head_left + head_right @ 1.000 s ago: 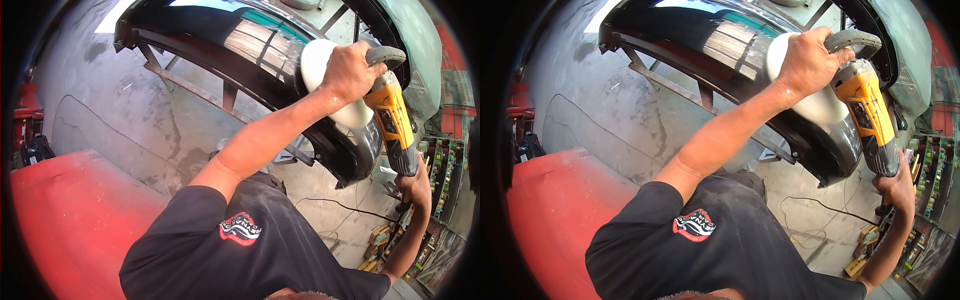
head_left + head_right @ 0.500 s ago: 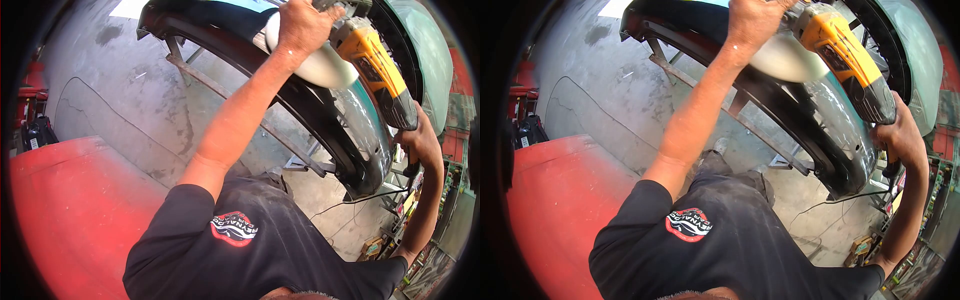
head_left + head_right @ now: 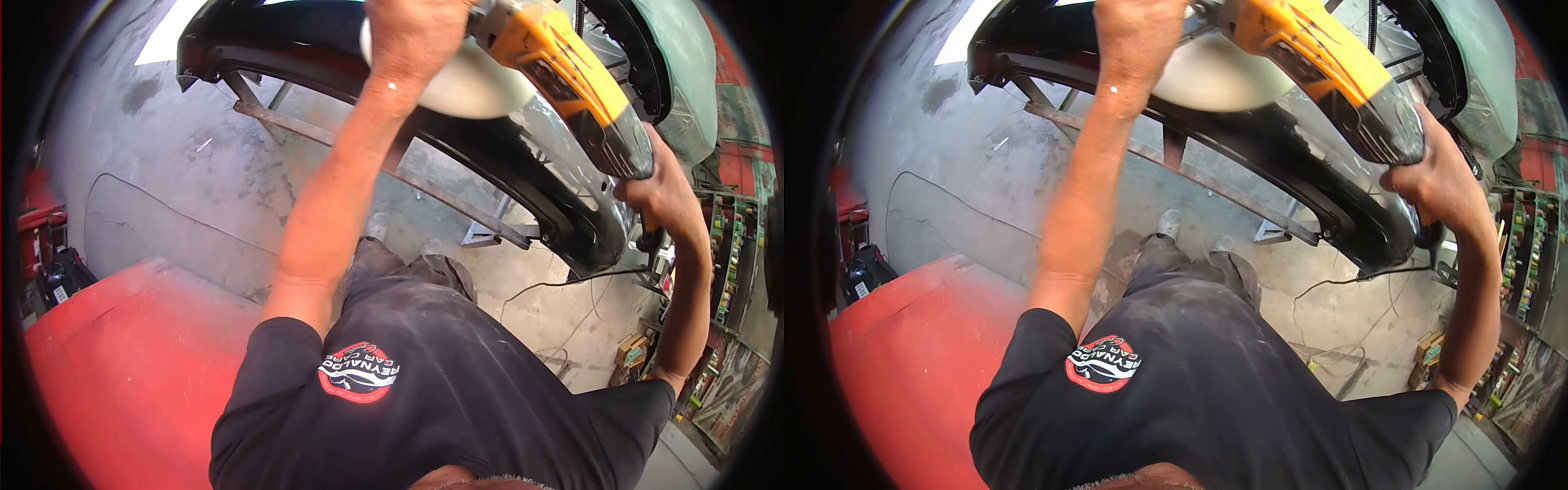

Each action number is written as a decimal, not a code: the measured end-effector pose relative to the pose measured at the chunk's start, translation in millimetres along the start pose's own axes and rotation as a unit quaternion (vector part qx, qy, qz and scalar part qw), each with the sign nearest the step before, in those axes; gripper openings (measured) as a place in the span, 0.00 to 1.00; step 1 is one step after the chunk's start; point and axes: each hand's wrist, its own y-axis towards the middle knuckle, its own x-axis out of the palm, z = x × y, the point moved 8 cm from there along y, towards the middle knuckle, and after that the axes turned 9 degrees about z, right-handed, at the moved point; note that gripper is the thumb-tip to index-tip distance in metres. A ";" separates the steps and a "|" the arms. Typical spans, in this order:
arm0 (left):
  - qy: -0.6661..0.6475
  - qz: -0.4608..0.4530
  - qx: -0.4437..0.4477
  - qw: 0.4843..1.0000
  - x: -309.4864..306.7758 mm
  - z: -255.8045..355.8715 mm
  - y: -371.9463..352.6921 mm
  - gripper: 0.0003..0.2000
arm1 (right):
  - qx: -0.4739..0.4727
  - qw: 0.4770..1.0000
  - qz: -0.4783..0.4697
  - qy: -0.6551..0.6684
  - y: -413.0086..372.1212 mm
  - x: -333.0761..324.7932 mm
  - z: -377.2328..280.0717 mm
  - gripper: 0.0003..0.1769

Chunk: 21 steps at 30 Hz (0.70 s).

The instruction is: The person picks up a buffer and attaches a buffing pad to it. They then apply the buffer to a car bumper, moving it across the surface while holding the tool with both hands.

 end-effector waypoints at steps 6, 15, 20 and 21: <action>0.020 -0.021 -0.012 1.000 58.5 13.2 -65.6 0.16 | 0.099 0.995 0.024 0.019 -71.3 -24.3 90.2 0.43; -0.002 -0.095 -0.027 0.995 155.7 39.1 -152.1 0.16 | 0.194 0.979 0.054 0.043 -155.5 -59.0 181.0 0.41; -0.040 -0.125 -0.048 0.990 204.0 35.6 -185.9 0.14 | 0.230 0.969 0.065 0.055 -184.2 -70.5 228.5 0.40; -0.046 -0.136 -0.059 0.988 213.1 33.1 -191.9 0.14 | 0.252 0.964 0.058 0.061 -189.7 -71.1 236.8 0.41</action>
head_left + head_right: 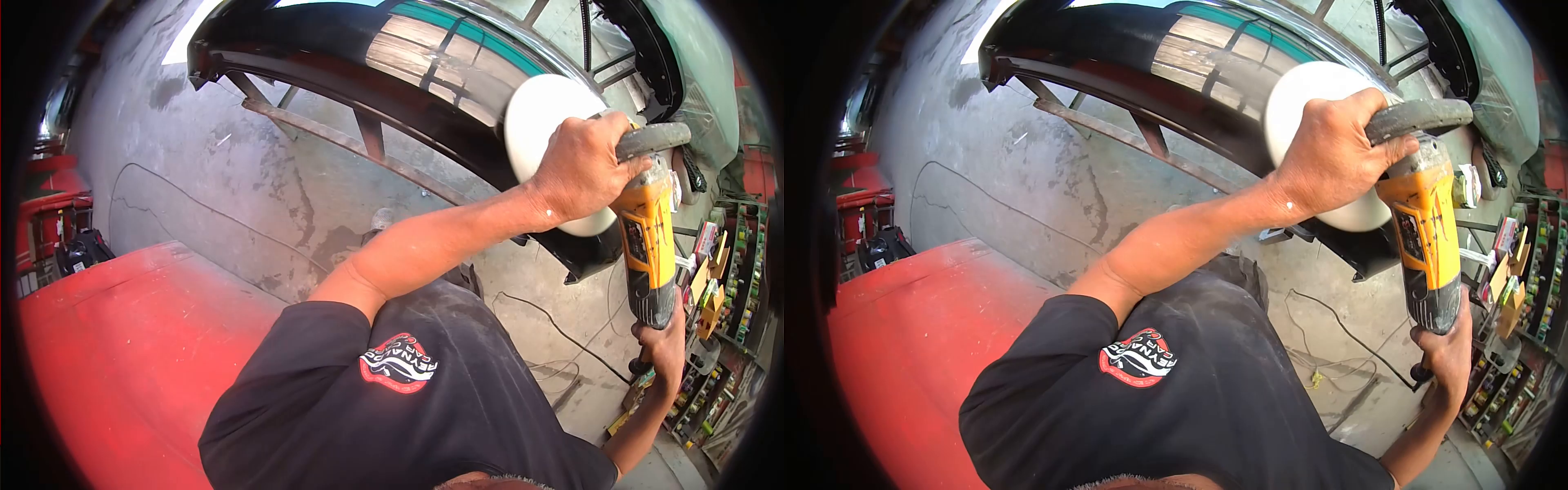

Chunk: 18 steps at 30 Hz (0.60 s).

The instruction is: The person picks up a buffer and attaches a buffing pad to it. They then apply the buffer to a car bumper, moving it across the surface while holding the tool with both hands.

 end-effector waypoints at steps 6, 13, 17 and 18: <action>-0.021 -0.059 -0.034 0.997 31.0 -16.6 -1.0 0.14 | 0.040 0.997 0.061 0.014 -9.8 -14.5 25.5 0.49; -0.065 -0.021 -0.022 0.997 -22.1 -2.4 21.6 0.14 | -0.005 0.991 0.125 -0.057 -30.4 -12.7 -29.3 0.54; -0.060 0.011 0.003 0.998 -74.5 22.0 40.7 0.15 | -0.012 0.996 0.077 -0.030 -44.5 6.7 -85.8 0.54; -0.066 0.022 -0.001 0.998 -99.0 12.9 55.3 0.15 | -0.005 0.997 0.071 -0.033 -38.8 21.2 -107.5 0.54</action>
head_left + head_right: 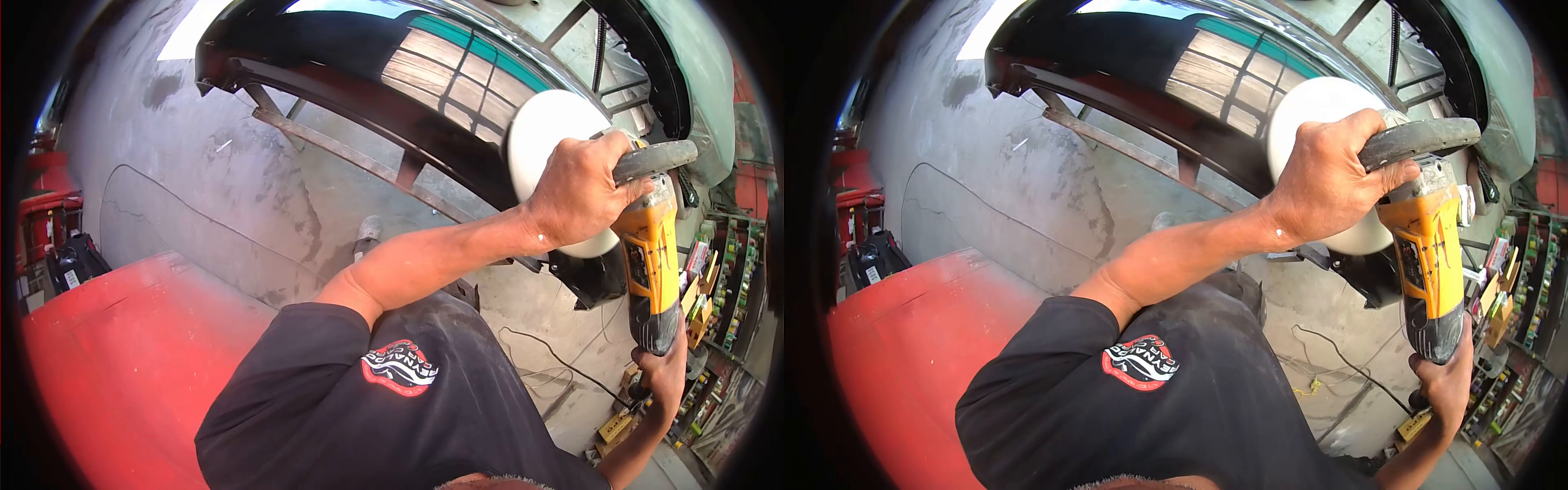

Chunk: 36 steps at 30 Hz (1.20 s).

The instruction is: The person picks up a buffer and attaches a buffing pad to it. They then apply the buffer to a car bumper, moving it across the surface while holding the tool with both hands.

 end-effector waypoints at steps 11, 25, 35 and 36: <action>0.080 0.069 -0.006 0.994 -202.0 -9.9 116.2 0.16 | -0.113 0.991 -0.024 -0.069 19.3 96.9 -211.4 0.54; 0.059 0.096 -0.042 0.993 -351.4 -11.5 174.3 0.12 | -0.221 0.950 -0.201 0.092 -2.6 236.2 -320.1 0.40; 0.160 -0.030 -0.065 0.985 -230.2 -7.6 142.0 0.13 | -0.089 0.940 -0.169 0.284 -38.5 228.9 -195.4 0.52; 0.162 -0.048 -0.074 0.983 -205.8 -8.9 134.7 0.12 | -0.073 0.935 -0.162 0.308 -40.2 221.8 -179.0 0.52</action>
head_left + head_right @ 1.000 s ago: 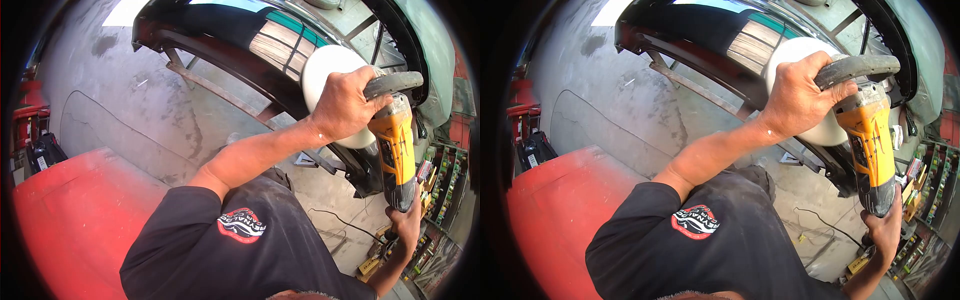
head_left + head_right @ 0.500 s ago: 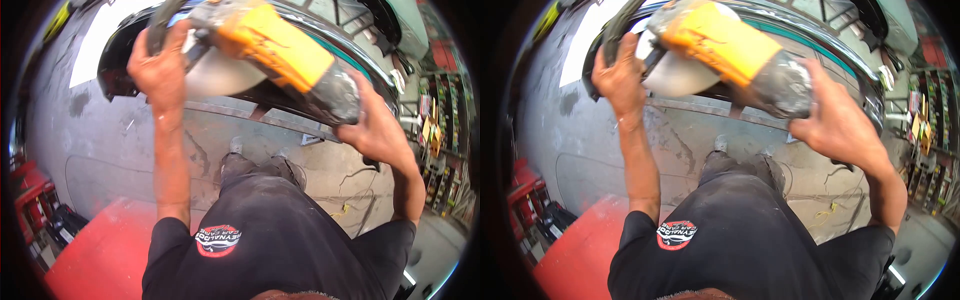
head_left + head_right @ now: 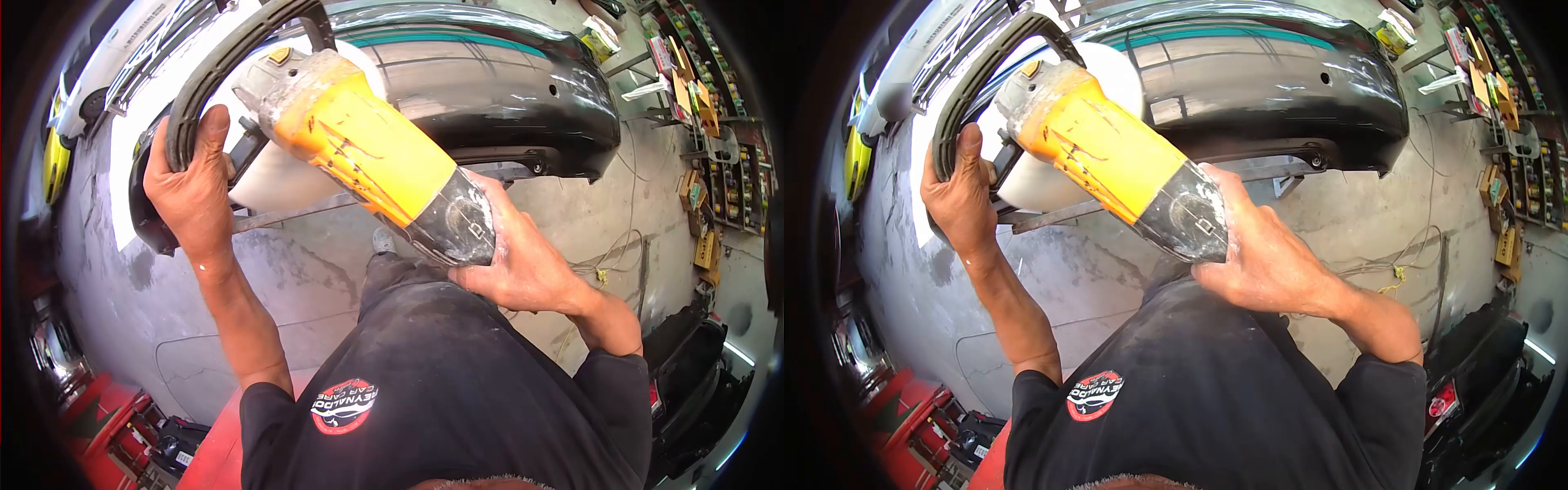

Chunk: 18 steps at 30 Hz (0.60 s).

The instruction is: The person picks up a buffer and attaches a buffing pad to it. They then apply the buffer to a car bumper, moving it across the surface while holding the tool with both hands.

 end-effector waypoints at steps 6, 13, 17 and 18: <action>0.023 -0.097 0.020 0.995 126.0 18.0 -25.4 0.12 | 0.046 0.991 0.095 0.088 -38.6 -69.0 52.8 0.53; -0.045 -0.154 0.063 0.985 222.3 26.7 -67.9 0.11 | 0.026 0.974 0.199 0.107 -75.5 -126.3 105.8 0.53; -0.041 -0.176 0.104 0.978 249.3 39.8 -84.6 0.12 | 0.010 0.970 0.219 0.107 -86.5 -139.4 115.4 0.52; -0.041 -0.188 0.093 0.977 249.4 40.2 -88.2 0.12 | -0.016 0.968 0.228 0.098 -89.8 -137.9 114.8 0.51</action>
